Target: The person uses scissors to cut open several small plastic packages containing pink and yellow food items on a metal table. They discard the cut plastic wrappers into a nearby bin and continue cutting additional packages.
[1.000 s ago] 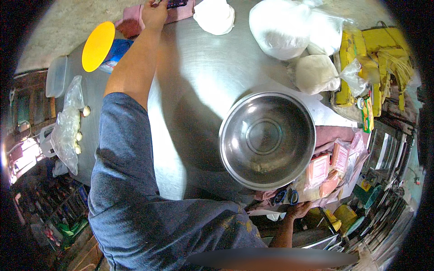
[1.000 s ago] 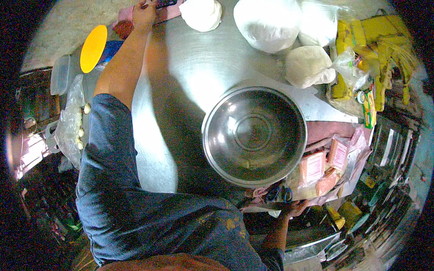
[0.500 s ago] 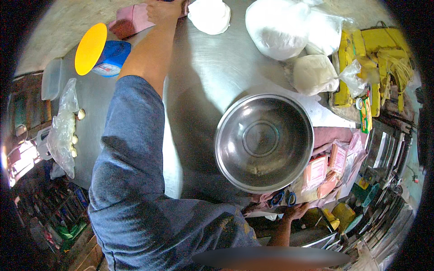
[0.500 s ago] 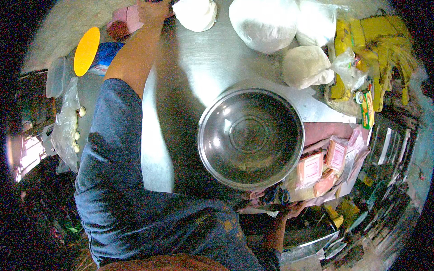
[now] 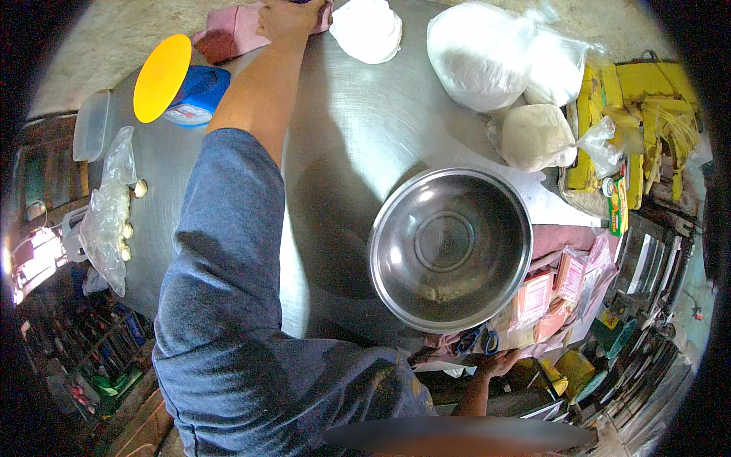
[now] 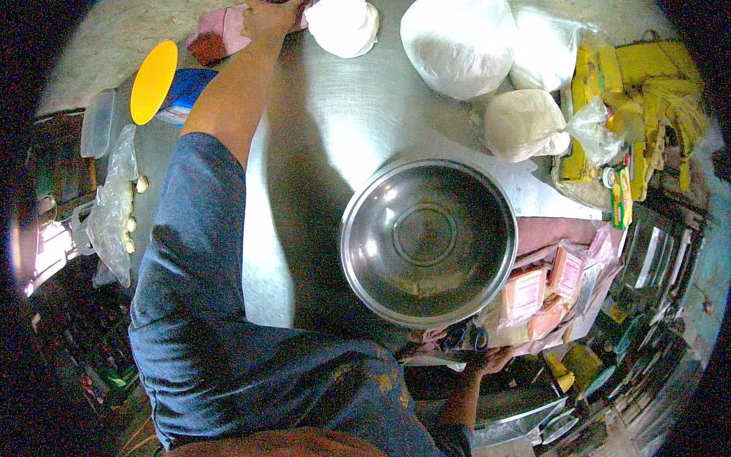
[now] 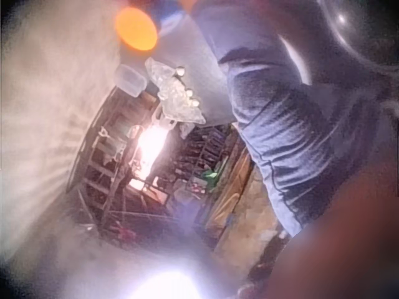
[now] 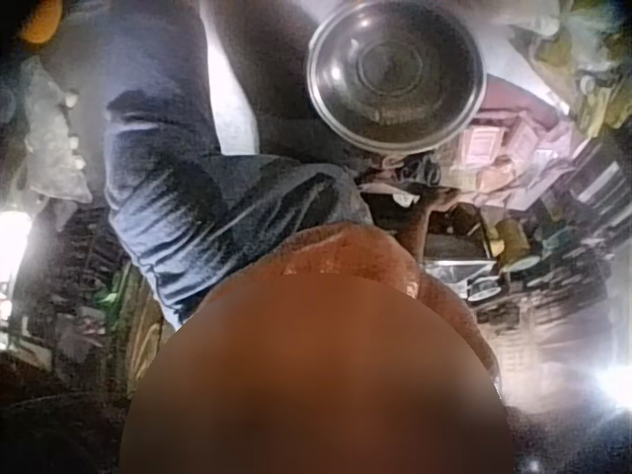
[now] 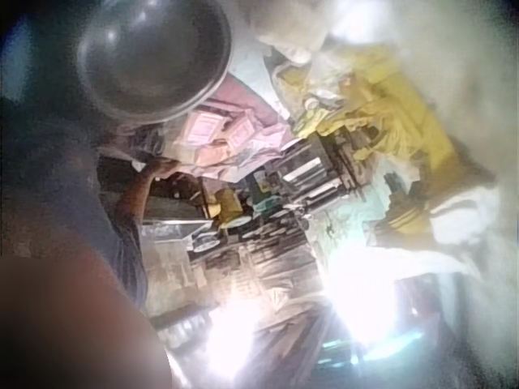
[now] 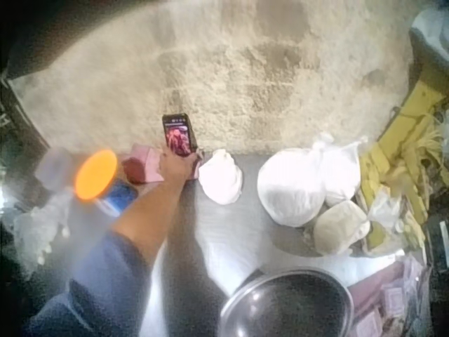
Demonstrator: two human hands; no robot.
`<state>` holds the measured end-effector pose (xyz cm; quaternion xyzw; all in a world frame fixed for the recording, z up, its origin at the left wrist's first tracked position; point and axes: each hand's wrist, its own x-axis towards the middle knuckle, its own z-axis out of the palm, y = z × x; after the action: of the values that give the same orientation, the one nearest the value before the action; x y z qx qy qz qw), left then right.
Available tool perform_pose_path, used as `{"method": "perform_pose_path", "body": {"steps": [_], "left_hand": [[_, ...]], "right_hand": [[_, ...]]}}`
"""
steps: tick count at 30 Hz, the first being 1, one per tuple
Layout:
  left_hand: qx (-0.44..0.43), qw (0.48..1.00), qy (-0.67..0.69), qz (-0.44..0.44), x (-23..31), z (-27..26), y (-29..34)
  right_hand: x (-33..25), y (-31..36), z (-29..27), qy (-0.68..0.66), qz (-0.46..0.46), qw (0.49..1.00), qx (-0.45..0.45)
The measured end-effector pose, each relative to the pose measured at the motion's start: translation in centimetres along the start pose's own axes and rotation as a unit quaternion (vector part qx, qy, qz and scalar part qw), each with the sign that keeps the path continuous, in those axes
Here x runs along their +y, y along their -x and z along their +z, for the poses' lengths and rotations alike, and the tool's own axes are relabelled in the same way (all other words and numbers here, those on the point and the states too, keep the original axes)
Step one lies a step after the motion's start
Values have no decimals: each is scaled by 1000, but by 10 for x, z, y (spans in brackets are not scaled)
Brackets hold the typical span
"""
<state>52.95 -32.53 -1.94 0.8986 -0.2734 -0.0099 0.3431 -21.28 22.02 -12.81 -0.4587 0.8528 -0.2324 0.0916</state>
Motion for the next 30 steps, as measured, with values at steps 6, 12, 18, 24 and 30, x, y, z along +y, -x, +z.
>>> {"method": "perform_pose_path", "body": {"steps": [6, 12, 18, 24, 30], "left_hand": [[10, 999, -44, 7, -1, -1, 2], [7, 1000, -22, 9, -7, 5, -1], [38, 998, -5, 53, -20, 14, 4], [47, 998, -3, 48, -21, 18, 2], [30, 994, 54, 94, -42, 18, 3]], "right_hand": [[23, 1, 0, -23, -5, 1000, -4], [-16, -2, -2, 0, -1, 998, 58], [-32, -1, 1, -118, -26, 988, 94], [-47, -1, -3, 48, -22, 996, 68], [-46, -2, -6, 222, 23, 974, 44]]}}
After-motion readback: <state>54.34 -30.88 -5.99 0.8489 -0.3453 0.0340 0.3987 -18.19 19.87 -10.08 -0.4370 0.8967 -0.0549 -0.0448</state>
